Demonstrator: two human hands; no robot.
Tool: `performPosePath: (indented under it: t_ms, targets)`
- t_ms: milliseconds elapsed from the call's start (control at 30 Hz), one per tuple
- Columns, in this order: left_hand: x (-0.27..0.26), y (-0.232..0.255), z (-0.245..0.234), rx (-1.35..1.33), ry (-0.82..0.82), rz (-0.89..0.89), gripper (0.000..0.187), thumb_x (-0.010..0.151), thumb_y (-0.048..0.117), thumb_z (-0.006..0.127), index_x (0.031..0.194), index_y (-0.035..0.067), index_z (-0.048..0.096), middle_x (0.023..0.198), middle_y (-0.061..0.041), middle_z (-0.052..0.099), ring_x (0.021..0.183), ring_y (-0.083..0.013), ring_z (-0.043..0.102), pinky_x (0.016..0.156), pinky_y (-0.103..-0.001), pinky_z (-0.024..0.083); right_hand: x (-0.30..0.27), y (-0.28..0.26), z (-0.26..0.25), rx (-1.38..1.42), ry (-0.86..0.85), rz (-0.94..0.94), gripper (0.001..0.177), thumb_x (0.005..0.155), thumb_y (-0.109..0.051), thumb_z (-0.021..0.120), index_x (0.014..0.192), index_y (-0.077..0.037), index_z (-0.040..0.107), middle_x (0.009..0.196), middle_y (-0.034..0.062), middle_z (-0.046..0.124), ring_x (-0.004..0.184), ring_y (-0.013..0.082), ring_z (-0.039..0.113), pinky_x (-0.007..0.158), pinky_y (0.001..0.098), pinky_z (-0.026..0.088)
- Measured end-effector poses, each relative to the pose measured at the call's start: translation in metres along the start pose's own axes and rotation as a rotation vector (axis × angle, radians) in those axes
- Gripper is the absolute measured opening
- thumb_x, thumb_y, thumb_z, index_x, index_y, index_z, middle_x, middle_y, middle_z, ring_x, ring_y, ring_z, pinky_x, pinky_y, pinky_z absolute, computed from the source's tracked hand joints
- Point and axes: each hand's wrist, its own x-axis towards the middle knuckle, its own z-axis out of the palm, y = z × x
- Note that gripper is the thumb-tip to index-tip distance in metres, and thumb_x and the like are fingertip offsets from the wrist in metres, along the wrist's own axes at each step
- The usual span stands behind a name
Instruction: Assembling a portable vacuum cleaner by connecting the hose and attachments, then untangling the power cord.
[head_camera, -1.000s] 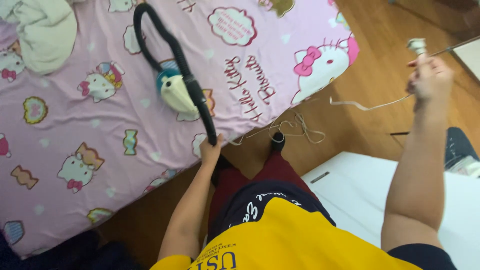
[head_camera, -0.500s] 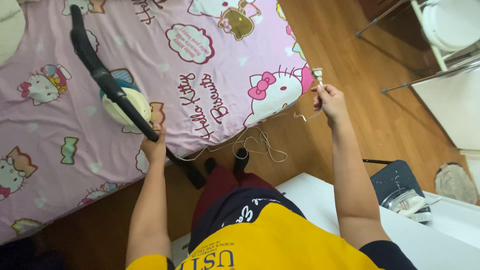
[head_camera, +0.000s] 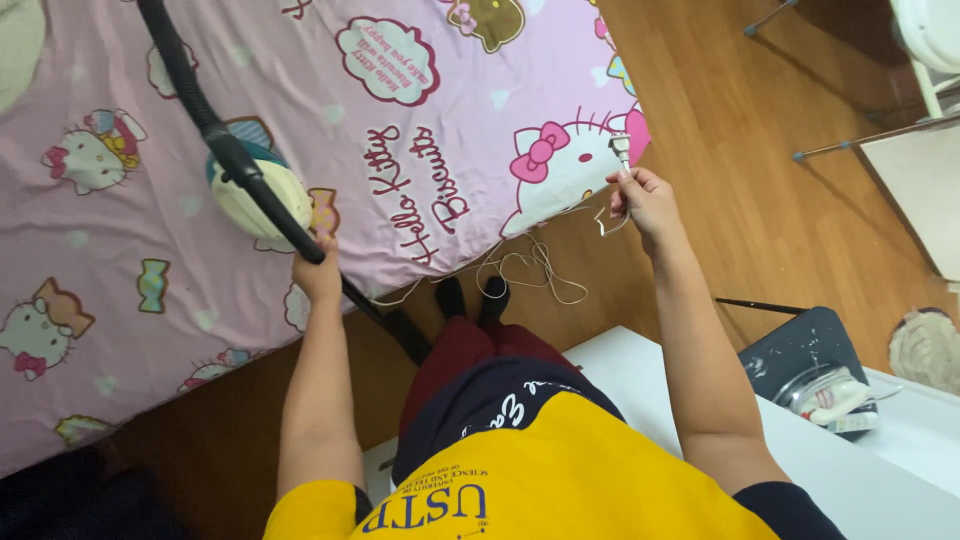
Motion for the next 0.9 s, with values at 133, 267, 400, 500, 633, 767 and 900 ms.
performPosePath:
  t_ms: [133,267,400,500,633,767,900]
  targets:
    - [-0.008,0.044,-0.010,-0.007,-0.015,-0.011,0.037,0.079,0.019,0.090,0.103,0.002,0.067,0.093,-0.008,0.073,0.084,-0.0216,0.070,0.080,-0.036,0.056,-0.006,0.004,0.012,-0.017,0.024,-0.004,0.025,0.109,-0.026,0.055,0.106,-0.004,0.067,0.071,0.0001,0.062,0.061,0.0090,0.057,0.061,0.0251,0.048]
    - [-0.013,0.061,-0.005,0.135,0.015,-0.017,0.072,0.074,0.021,0.095,0.125,-0.004,0.051,0.121,-0.023,0.059,0.112,-0.0359,0.058,0.102,-0.044,0.046,-0.004,0.010,0.014,0.014,0.016,-0.002,0.025,0.109,-0.025,0.055,0.106,-0.004,0.067,0.070,0.0007,0.061,0.060,0.0099,0.057,0.059,0.0255,0.047]
    - [-0.032,0.076,0.000,0.353,0.245,0.346,0.127,0.073,0.030,0.099,0.155,-0.007,0.010,0.157,-0.033,0.025,0.147,-0.0505,0.023,0.122,-0.056,0.017,-0.007,0.008,0.018,0.003,0.026,-0.003,0.026,0.109,-0.027,0.055,0.106,-0.003,0.066,0.069,0.0007,0.062,0.059,0.0099,0.058,0.058,0.0256,0.047]
    - [-0.058,0.112,0.023,0.376,0.143,0.498,0.125,0.080,0.034,0.096,0.160,-0.004,0.007,0.165,-0.029,0.020,0.154,-0.0487,0.016,0.128,-0.057,0.012,-0.004,0.006,0.013,0.037,0.074,-0.007,0.035,0.112,-0.033,0.050,0.103,-0.004,0.067,0.064,0.0012,0.060,0.054,0.0103,0.055,0.055,0.0261,0.046]
    - [-0.105,0.175,0.075,0.127,-0.311,0.334,0.106,0.081,0.028,0.089,0.160,-0.004,0.025,0.164,-0.025,0.032,0.155,-0.0409,0.027,0.129,-0.050,0.020,0.002,0.004,-0.006,0.035,0.134,-0.035,0.031,0.112,-0.033,0.053,0.103,-0.006,0.065,0.063,0.0014,0.059,0.053,0.0106,0.053,0.053,0.0264,0.044]
    - [-0.148,0.240,0.137,0.077,-0.622,0.505,0.083,0.084,0.027,0.086,0.148,-0.002,0.042,0.142,-0.024,0.054,0.134,-0.0397,0.051,0.115,-0.045,0.040,0.018,0.002,-0.044,0.118,0.122,-0.041,0.021,0.109,-0.028,0.056,0.104,-0.009,0.063,0.066,0.0028,0.063,0.055,0.0124,0.059,0.055,0.0274,0.049]
    - [-0.195,0.307,0.216,-0.015,-0.916,0.462,0.070,0.086,0.029,0.083,0.141,0.001,0.049,0.131,-0.020,0.062,0.118,-0.0341,0.064,0.101,-0.043,0.051,0.032,-0.005,-0.095,0.162,0.077,0.020,0.017,0.105,-0.023,0.059,0.102,-0.008,0.065,0.084,0.0048,0.070,0.070,0.0148,0.071,0.064,0.0303,0.058]
